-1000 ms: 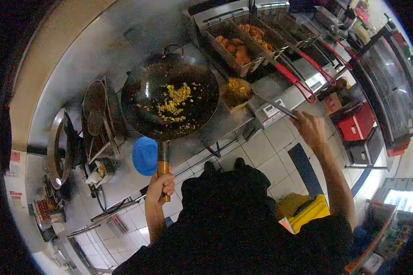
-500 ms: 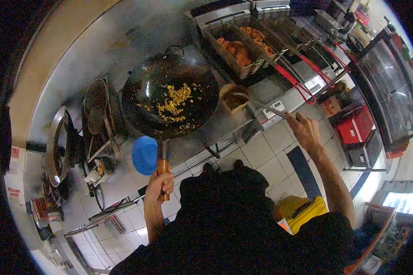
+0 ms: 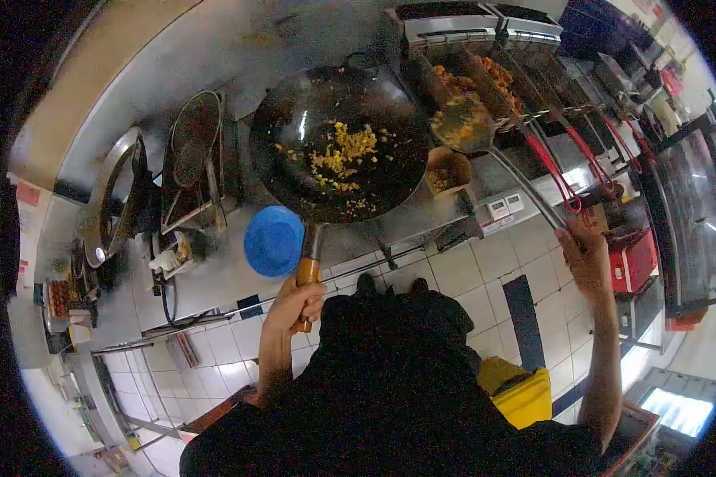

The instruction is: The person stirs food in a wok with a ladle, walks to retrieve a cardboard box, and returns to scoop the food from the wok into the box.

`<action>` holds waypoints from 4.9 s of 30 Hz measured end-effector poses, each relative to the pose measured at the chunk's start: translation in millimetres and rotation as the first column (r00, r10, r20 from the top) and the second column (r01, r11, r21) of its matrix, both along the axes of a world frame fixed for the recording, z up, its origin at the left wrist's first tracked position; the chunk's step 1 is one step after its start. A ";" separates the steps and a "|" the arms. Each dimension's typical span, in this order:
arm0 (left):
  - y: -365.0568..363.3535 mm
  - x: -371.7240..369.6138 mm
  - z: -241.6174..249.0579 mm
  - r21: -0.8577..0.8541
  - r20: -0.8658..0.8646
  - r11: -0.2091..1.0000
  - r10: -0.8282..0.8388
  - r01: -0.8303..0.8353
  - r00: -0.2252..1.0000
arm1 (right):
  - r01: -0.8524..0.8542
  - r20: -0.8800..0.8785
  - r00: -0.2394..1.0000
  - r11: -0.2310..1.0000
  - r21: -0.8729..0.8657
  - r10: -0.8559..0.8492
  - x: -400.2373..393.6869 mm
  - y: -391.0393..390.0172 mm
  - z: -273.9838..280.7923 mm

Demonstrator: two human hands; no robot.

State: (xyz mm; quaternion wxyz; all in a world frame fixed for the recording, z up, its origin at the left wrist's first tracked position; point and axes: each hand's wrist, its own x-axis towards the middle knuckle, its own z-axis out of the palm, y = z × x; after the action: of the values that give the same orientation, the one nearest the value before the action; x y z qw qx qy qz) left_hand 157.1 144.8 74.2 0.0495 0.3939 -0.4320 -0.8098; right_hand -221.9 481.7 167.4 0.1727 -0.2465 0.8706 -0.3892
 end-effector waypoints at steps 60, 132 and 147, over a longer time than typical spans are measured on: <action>-39.6 52.8 29.7 0.064 0.033 0.956 -0.289 0.287 0.957 | -0.399 -0.323 0.735 0.765 0.505 0.597 -69.7 -143.0 98.6; -44.0 4.0 -0.1 0.127 -0.062 0.991 0.059 -0.050 0.996 | -0.089 -0.592 0.613 0.790 0.607 0.524 -12.9 -56.1 -43.9; -43.1 4.1 -1.4 0.090 0.005 0.995 0.053 -0.053 0.999 | -0.072 -0.608 0.659 0.842 0.534 0.442 2.0 -72.8 -9.0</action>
State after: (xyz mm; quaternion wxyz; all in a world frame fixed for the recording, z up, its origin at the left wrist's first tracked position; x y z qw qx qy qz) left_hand 161.3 101.7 72.8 0.0525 0.4080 -0.3846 -0.8263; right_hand -219.9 408.9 158.4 -0.0684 -0.4527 0.8890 -0.0129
